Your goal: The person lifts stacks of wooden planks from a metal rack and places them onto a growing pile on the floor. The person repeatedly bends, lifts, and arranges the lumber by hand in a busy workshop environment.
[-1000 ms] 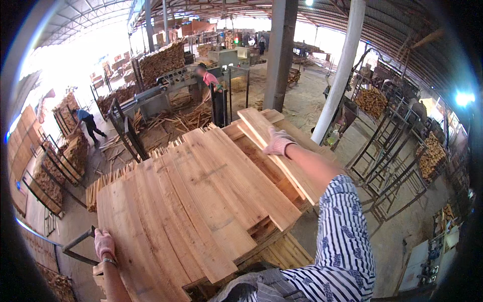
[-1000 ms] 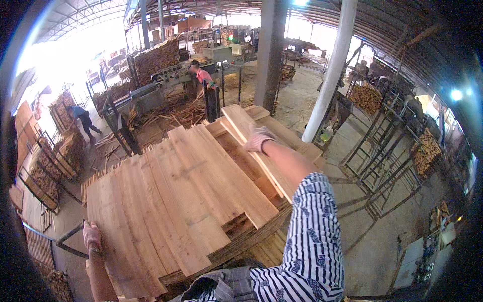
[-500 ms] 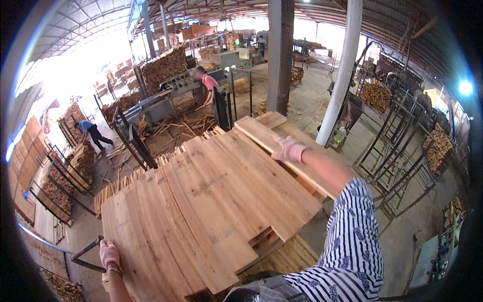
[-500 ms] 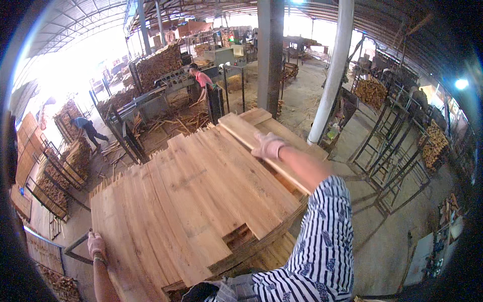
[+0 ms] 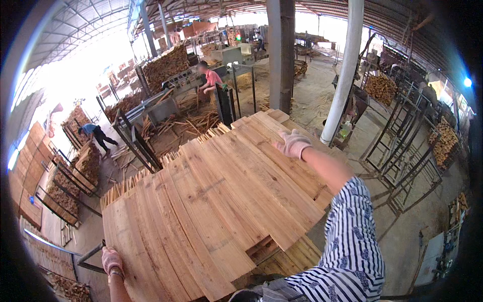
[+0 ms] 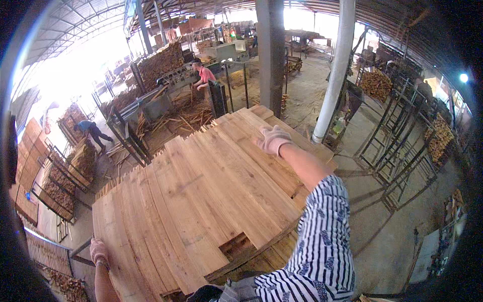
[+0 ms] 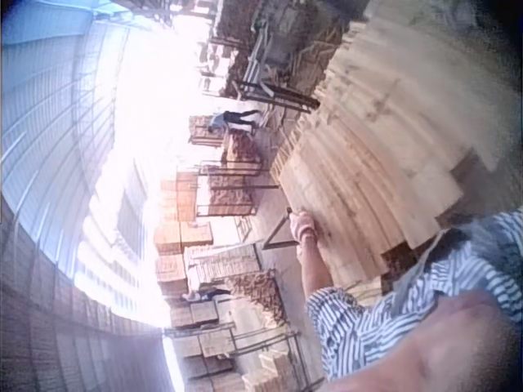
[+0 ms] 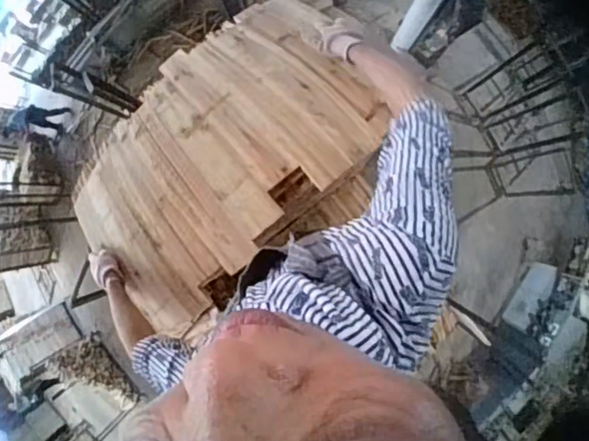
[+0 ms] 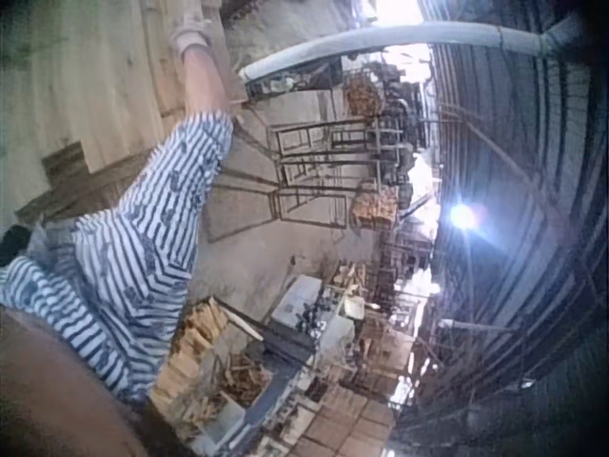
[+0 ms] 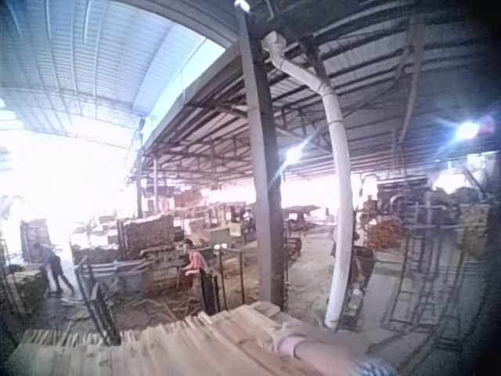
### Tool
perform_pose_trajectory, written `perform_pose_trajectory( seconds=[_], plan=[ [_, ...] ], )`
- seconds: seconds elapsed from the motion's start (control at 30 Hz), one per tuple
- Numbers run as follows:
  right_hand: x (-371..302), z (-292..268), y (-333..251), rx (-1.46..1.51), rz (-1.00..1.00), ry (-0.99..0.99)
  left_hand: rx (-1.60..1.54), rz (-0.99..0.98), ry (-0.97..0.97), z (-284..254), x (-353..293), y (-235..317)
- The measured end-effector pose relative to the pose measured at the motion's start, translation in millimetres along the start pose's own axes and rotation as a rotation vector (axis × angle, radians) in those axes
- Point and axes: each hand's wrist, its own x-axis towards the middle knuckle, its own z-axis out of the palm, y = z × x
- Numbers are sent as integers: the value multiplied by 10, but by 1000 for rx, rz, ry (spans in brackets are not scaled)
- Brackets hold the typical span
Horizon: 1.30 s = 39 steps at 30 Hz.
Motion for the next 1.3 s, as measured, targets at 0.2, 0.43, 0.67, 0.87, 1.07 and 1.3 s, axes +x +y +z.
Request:
perform_pose_trajectory(
  seconds=[0.2,0.43,0.67,0.87,1.07,1.3],
  plan=[
    [104,25,-270,-54,-64,-50,-9,-49,-59,-5,60,-106],
    [115,489,-2336,-119,-736,-31,2,-103,24,-203,-285,154],
    [863,491,-3157,-126,-952,301,408,182,-81,-572,-726,624],
    [1050,683,-3142,-166,-796,214,-196,-276,-119,-912,-894,667],
    [780,473,-2943,-268,-792,162,-255,-279,-136,-944,-878,737],
    [186,335,-3100,-149,-998,433,-241,-253,-113,-639,-604,699]
  ],
)
